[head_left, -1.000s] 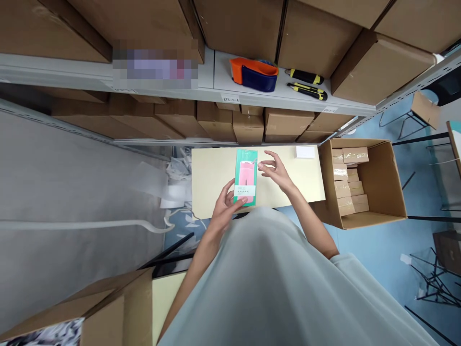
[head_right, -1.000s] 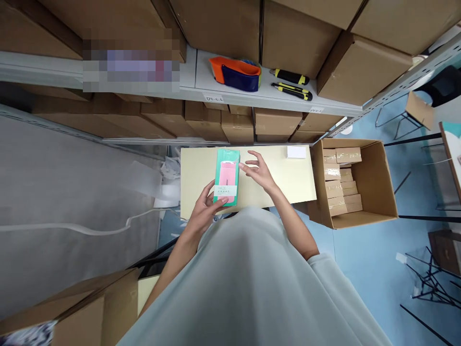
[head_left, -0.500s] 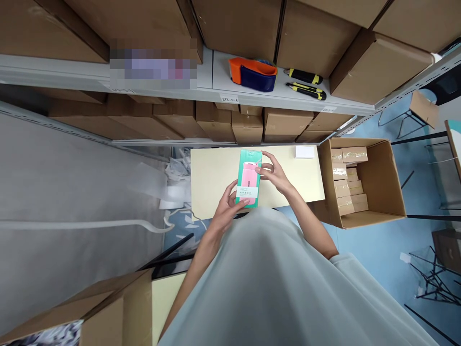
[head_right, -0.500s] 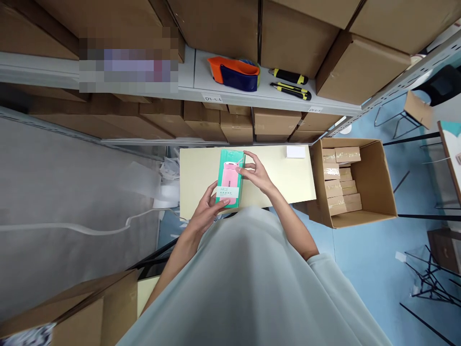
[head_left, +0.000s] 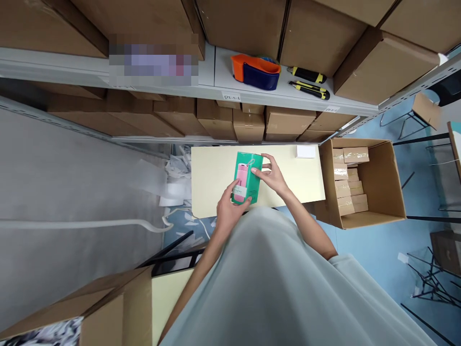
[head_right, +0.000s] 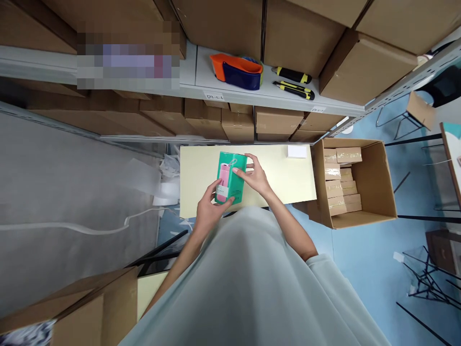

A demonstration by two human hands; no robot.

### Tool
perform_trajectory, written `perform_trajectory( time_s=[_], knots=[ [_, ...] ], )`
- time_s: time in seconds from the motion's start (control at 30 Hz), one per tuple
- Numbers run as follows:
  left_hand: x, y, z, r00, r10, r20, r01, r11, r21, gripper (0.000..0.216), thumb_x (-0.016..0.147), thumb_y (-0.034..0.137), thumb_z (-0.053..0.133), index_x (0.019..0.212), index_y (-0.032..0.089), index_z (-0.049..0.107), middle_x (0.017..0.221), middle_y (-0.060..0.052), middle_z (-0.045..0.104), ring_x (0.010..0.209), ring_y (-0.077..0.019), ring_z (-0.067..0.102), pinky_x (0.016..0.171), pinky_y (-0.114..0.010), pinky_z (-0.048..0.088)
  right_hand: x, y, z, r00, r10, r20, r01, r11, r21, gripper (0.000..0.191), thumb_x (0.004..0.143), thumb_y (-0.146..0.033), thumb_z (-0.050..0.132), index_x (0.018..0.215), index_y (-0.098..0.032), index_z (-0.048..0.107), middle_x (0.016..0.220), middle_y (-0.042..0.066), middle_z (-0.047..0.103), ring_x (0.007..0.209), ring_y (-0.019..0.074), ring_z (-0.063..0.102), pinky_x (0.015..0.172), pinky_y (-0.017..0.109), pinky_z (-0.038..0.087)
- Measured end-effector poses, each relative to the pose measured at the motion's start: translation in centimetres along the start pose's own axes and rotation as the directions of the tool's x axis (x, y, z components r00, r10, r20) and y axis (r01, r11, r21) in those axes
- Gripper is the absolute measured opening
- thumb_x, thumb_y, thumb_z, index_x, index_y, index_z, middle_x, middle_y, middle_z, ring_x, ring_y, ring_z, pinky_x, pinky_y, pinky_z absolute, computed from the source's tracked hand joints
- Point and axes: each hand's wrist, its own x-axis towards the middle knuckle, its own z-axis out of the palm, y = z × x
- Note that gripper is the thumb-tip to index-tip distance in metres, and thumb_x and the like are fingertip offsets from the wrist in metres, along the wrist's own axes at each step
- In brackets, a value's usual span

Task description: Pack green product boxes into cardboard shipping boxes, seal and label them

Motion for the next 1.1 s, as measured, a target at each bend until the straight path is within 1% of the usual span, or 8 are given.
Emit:
perform_trajectory(
  time_s=[0.17, 0.33, 0.5, 0.6, 0.77, 0.87, 1.0, 1.1],
  knots=[
    [0.2, -1.0, -2.4, 0.953, -0.190, 0.236, 0.268, 0.891, -0.366, 0.100, 0.074, 0.050, 0.096, 0.162, 0.028, 0.054, 0.131, -0.011, 0.080, 0.116, -0.0312, 0.081, 0.095, -0.044, 0.068, 0.1, -0.4, -0.8, 0.997, 0.032, 0.067, -0.035, 0.999, 0.035, 0.105, 0.080, -0.063, 0.097, 0.168, -0.039, 0.044, 0.128, 0.009, 0.074, 0.104, 0.0240, 0.079, 0.101, 0.047, 0.069],
    [0.0, -1.0, -3.2, 0.905, -0.225, 0.361, 0.379, 0.812, -0.445, 0.105, 0.072, 0.052, 0.099, 0.163, 0.031, 0.051, 0.137, -0.014, 0.079, 0.120, -0.0349, 0.081, 0.093, -0.047, 0.070, 0.3, -0.5, -0.6, 0.984, 0.048, 0.173, -0.063, 0.995, 0.081, 0.099, 0.077, -0.061, 0.099, 0.162, -0.039, 0.053, 0.128, 0.007, 0.074, 0.103, 0.0220, 0.080, 0.096, 0.043, 0.071],
    [0.4, -1.7, -3.2, 0.893, -0.222, 0.391, 0.397, 0.798, -0.454, 0.106, 0.072, 0.054, 0.099, 0.163, 0.032, 0.050, 0.138, -0.014, 0.079, 0.119, -0.0348, 0.081, 0.093, -0.046, 0.070, 0.9, -0.1, 0.2, 0.983, 0.061, 0.176, -0.075, 0.994, 0.077, 0.090, 0.078, -0.060, 0.098, 0.156, -0.036, 0.058, 0.124, 0.006, 0.074, 0.099, 0.0209, 0.080, 0.093, 0.040, 0.071],
    [0.9, -2.4, -3.4, 0.918, -0.231, 0.323, 0.359, 0.832, -0.424, 0.103, 0.072, 0.053, 0.098, 0.162, 0.032, 0.053, 0.137, -0.012, 0.079, 0.117, -0.0321, 0.081, 0.090, -0.043, 0.070, 1.2, 0.5, 1.1, 0.986, 0.097, 0.139, -0.103, 0.994, 0.041, 0.091, 0.081, -0.061, 0.095, 0.159, -0.036, 0.055, 0.131, 0.009, 0.073, 0.105, 0.0221, 0.080, 0.094, 0.042, 0.071],
    [2.5, -4.3, -4.8, 0.983, -0.176, 0.051, 0.183, 0.933, -0.309, 0.097, 0.068, 0.047, 0.100, 0.154, 0.023, 0.062, 0.131, -0.012, 0.079, 0.117, -0.0284, 0.078, 0.103, -0.043, 0.065, 2.3, 2.0, 4.4, 0.985, 0.127, 0.113, -0.123, 0.991, -0.045, 0.103, 0.082, -0.062, 0.096, 0.168, -0.036, 0.046, 0.139, 0.012, 0.071, 0.105, 0.0218, 0.080, 0.097, 0.043, 0.070],
    [3.6, -5.6, -6.6, 0.993, -0.115, -0.032, 0.106, 0.973, -0.205, 0.090, 0.073, 0.046, 0.095, 0.154, 0.024, 0.064, 0.140, -0.012, 0.076, 0.121, -0.0281, 0.076, 0.109, -0.043, 0.062, 3.7, 3.4, 7.8, 0.982, 0.109, 0.157, -0.095, 0.991, -0.097, 0.103, 0.079, -0.060, 0.098, 0.167, -0.034, 0.050, 0.138, 0.011, 0.072, 0.104, 0.0217, 0.079, 0.101, 0.044, 0.069],
    [5.5, -7.5, -9.1, 0.981, -0.135, -0.140, 0.144, 0.988, 0.058, 0.080, 0.081, 0.041, 0.090, 0.156, 0.032, 0.064, 0.150, -0.009, 0.073, 0.131, -0.0314, 0.072, 0.112, -0.045, 0.060, 6.8, 5.8, 13.3, 0.979, 0.088, 0.186, -0.059, 0.985, -0.160, 0.095, 0.083, -0.053, 0.096, 0.165, -0.030, 0.054, 0.136, 0.011, 0.076, 0.109, 0.0255, 0.079, 0.104, 0.047, 0.068],
    [7.9, -9.3, -10.6, 0.970, -0.106, -0.218, 0.152, 0.967, 0.206, 0.078, 0.083, 0.035, 0.089, 0.157, 0.029, 0.064, 0.149, -0.012, 0.072, 0.136, -0.0369, 0.070, 0.115, -0.051, 0.058, 9.8, 7.8, 17.4, 0.977, 0.081, 0.198, -0.046, 0.983, -0.177, 0.083, 0.090, -0.045, 0.089, 0.165, -0.027, 0.055, 0.141, 0.012, 0.076, 0.118, 0.0268, 0.078, 0.108, 0.048, 0.067]
  ],
)
